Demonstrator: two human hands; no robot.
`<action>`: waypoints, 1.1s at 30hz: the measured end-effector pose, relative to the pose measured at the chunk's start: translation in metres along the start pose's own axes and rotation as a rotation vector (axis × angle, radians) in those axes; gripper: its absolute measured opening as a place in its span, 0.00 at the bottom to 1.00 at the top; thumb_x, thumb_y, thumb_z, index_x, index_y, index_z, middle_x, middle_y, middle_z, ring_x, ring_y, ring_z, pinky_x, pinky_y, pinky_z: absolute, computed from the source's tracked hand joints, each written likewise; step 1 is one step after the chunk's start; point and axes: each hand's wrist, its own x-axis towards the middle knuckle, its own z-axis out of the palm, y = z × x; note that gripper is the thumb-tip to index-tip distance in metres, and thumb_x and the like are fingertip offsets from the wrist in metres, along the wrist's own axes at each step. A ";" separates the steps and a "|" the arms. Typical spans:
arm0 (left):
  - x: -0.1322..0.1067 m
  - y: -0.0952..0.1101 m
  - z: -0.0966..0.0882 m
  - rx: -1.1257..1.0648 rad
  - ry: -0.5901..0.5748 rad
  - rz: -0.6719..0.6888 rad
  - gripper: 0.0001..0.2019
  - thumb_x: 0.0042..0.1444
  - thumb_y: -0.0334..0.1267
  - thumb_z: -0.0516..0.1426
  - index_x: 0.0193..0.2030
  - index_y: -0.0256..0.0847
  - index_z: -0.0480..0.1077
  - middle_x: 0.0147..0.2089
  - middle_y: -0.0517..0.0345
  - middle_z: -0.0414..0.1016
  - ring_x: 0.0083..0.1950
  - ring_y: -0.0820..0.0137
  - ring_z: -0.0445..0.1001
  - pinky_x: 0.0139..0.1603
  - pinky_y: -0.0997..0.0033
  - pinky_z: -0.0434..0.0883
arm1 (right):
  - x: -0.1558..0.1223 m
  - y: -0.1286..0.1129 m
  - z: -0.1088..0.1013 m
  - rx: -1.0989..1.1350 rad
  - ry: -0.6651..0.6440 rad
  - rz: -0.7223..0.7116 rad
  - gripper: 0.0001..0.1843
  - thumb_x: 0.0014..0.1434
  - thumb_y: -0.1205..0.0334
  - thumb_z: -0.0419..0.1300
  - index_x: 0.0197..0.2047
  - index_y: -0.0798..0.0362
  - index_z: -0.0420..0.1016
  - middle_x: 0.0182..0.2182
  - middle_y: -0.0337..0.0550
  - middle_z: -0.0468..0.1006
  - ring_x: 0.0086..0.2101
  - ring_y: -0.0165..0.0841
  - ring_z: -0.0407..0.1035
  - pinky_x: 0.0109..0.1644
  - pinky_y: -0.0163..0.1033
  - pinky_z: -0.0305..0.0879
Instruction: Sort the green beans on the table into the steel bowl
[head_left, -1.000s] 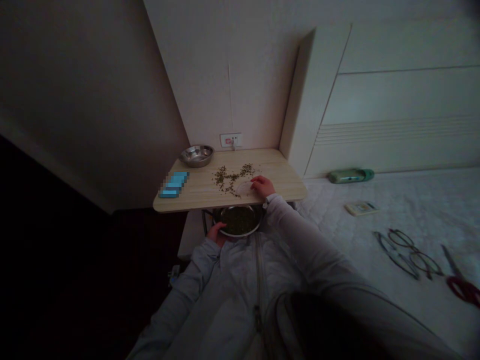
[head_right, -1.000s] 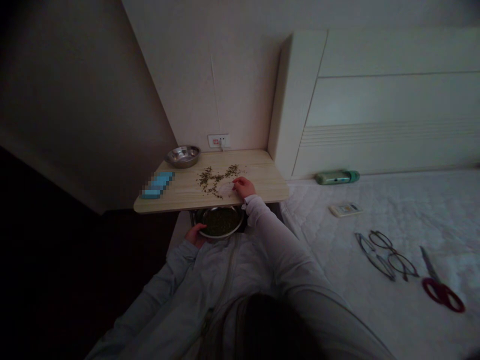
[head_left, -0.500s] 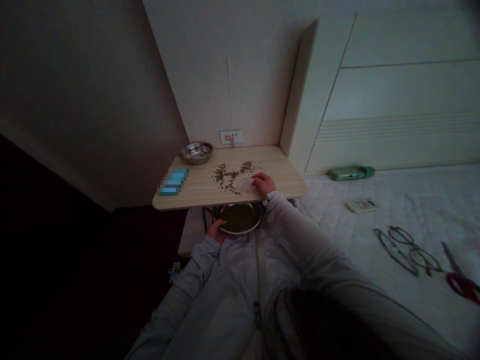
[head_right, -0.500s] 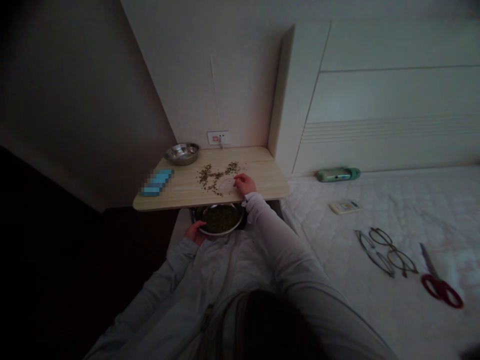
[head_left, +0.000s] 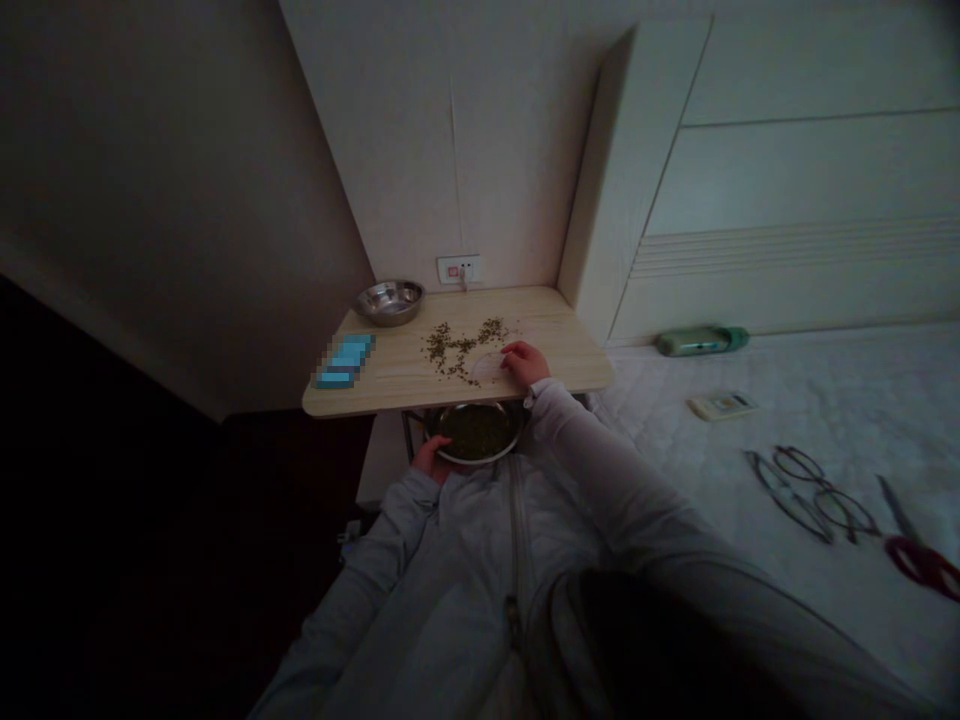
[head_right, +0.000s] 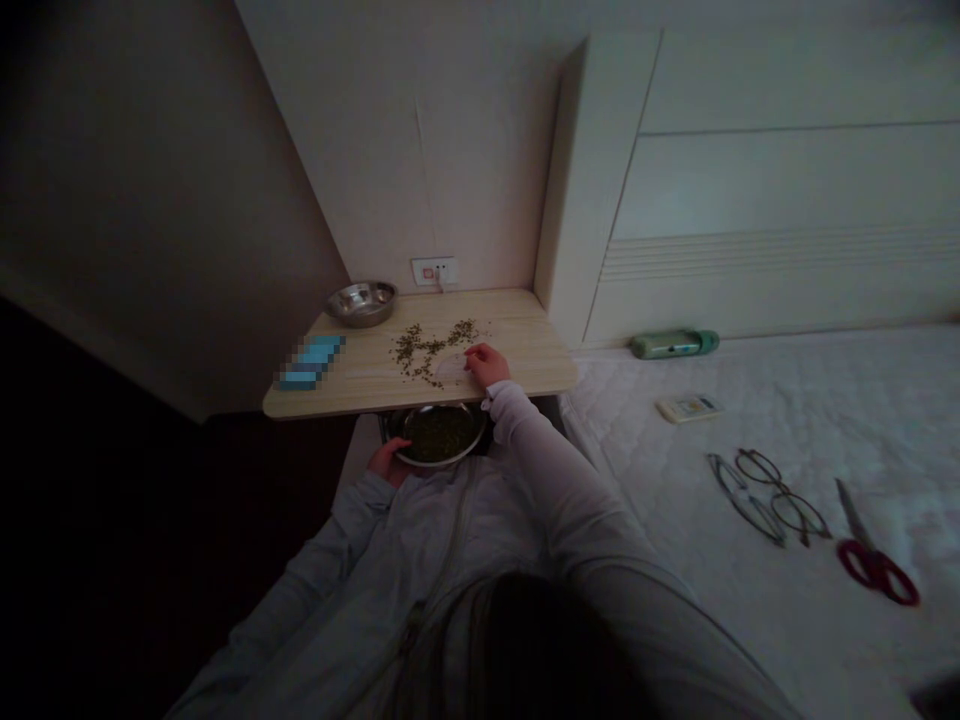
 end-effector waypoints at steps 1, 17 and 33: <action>0.001 0.000 0.000 -0.007 -0.006 0.003 0.16 0.39 0.27 0.46 0.38 0.31 0.63 0.26 0.53 0.71 0.30 0.67 0.69 0.26 0.67 0.66 | 0.000 0.001 0.000 -0.004 -0.001 -0.006 0.10 0.37 0.66 0.47 0.26 0.53 0.65 0.16 0.32 0.67 0.20 0.23 0.60 0.29 0.32 0.58; -0.002 0.000 0.003 -0.048 0.021 -0.010 0.17 0.38 0.27 0.46 0.38 0.32 0.63 0.30 0.53 0.71 0.34 0.65 0.68 0.32 0.65 0.66 | 0.004 0.008 0.002 -0.028 -0.007 -0.012 0.12 0.38 0.65 0.46 0.28 0.53 0.65 0.17 0.33 0.67 0.21 0.23 0.60 0.30 0.32 0.58; 0.000 0.000 0.001 -0.059 -0.004 -0.004 0.17 0.39 0.27 0.47 0.40 0.31 0.61 0.30 0.53 0.71 0.35 0.65 0.68 0.31 0.65 0.66 | 0.005 0.011 0.002 -0.001 0.004 -0.057 0.11 0.38 0.64 0.47 0.28 0.53 0.65 0.16 0.32 0.67 0.20 0.23 0.60 0.29 0.31 0.57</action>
